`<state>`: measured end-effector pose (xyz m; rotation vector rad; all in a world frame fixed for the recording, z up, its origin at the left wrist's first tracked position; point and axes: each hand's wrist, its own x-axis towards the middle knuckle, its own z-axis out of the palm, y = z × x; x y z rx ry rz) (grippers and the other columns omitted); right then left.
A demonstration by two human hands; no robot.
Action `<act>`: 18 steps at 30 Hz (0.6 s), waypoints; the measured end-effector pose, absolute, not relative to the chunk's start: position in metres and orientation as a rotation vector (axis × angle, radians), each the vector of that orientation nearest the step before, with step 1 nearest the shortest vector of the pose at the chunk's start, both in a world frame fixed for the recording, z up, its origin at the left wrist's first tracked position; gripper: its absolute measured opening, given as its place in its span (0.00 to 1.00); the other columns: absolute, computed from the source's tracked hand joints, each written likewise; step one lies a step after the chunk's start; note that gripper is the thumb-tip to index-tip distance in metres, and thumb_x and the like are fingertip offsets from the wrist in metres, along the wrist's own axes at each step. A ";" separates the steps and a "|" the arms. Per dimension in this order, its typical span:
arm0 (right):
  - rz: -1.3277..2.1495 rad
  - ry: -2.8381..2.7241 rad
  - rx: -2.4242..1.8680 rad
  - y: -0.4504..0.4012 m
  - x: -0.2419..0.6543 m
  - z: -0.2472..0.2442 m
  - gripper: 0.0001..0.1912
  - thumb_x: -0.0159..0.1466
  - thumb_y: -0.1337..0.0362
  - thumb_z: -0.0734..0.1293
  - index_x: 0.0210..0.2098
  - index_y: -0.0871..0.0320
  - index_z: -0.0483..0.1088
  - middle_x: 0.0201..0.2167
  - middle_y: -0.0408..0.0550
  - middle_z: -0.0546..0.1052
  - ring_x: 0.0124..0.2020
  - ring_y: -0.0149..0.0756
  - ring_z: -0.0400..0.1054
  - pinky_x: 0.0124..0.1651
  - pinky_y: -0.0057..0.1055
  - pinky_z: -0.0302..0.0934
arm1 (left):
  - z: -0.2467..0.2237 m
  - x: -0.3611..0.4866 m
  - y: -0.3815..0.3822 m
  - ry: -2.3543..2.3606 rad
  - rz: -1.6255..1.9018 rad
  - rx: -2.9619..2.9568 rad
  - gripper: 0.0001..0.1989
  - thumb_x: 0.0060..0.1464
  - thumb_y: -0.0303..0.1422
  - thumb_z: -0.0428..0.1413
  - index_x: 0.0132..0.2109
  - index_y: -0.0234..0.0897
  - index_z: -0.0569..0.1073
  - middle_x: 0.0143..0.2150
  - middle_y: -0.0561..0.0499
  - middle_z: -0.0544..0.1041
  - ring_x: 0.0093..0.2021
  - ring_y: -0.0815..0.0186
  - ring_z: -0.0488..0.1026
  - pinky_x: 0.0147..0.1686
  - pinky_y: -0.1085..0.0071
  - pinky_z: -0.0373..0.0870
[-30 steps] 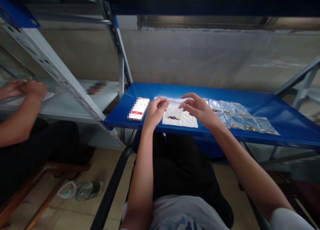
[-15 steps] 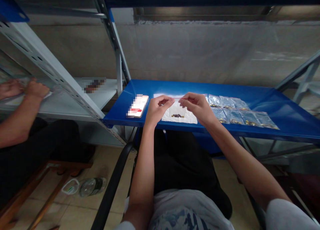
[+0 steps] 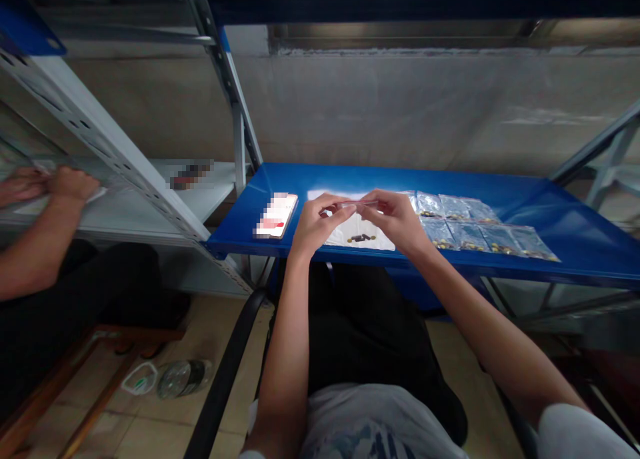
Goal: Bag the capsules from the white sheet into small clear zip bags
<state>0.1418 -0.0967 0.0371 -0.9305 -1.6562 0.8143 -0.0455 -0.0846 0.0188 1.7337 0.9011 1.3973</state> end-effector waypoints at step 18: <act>0.816 -1.470 -1.121 -0.110 0.197 0.027 0.14 0.62 0.51 0.75 0.38 0.55 0.85 0.28 0.49 0.83 0.25 0.34 0.70 0.25 0.31 0.58 | 0.004 -0.003 -0.086 0.868 1.264 1.711 0.18 0.57 0.43 0.67 0.52 0.40 0.84 0.41 0.46 0.85 0.39 0.63 0.79 0.37 0.70 0.73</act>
